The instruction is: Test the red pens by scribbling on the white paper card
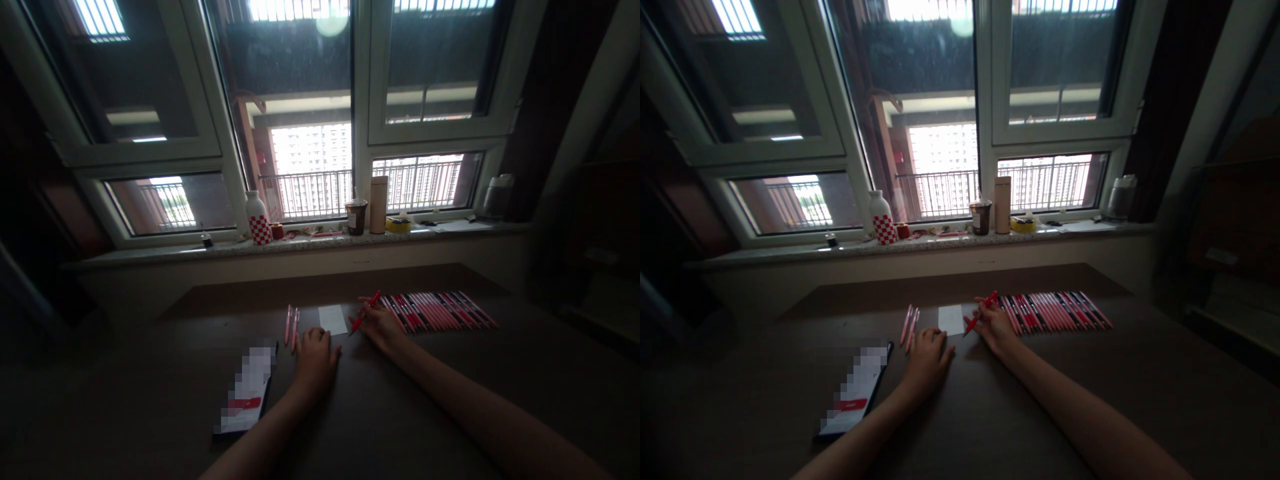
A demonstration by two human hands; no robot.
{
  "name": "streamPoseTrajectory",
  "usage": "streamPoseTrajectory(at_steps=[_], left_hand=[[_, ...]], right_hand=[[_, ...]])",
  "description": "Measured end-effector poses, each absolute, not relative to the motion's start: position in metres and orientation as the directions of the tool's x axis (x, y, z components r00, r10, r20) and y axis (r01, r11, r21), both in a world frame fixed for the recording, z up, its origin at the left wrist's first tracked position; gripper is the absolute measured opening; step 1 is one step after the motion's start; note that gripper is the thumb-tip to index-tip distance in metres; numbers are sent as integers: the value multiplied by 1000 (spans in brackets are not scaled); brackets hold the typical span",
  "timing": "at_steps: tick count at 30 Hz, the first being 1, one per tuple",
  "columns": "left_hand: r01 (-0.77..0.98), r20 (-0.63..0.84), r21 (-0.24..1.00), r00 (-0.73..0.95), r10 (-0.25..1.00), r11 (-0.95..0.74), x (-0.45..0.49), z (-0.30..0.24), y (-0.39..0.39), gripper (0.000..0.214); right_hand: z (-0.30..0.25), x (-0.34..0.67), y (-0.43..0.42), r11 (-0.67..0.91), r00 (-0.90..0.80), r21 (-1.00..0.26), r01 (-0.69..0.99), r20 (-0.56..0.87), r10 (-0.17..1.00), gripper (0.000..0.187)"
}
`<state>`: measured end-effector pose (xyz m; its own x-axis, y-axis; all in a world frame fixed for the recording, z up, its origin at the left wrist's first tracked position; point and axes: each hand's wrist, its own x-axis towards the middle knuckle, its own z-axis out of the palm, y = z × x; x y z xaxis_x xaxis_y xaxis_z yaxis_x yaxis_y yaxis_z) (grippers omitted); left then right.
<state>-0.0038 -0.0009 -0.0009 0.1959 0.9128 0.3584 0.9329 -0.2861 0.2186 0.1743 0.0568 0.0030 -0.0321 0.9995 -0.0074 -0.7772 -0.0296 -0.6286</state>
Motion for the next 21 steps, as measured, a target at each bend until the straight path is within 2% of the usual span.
streamPoseTrajectory(at_steps=[4,7,11,16,21], left_hand=[[932,353,228,189,916,-280,-4,1,-1,31],[934,353,238,171,920,-265,-4,-1,1,36],[937,332,229,179,926,-264,-5,-4,3,39],[915,347,250,220,912,-316,-6,-2,1,33],[911,389,281,178,904,-300,-6,-1,3,34]], right_hand=[[2,172,56,129,88,-702,-700,95,992,26],[2,170,54,186,142,-761,-622,124,982,35],[1,169,53,248,175,-835,-491,184,967,37],[-6,171,54,322,118,-936,-141,307,944,31],[-7,174,52,367,3,-924,110,370,929,33]])
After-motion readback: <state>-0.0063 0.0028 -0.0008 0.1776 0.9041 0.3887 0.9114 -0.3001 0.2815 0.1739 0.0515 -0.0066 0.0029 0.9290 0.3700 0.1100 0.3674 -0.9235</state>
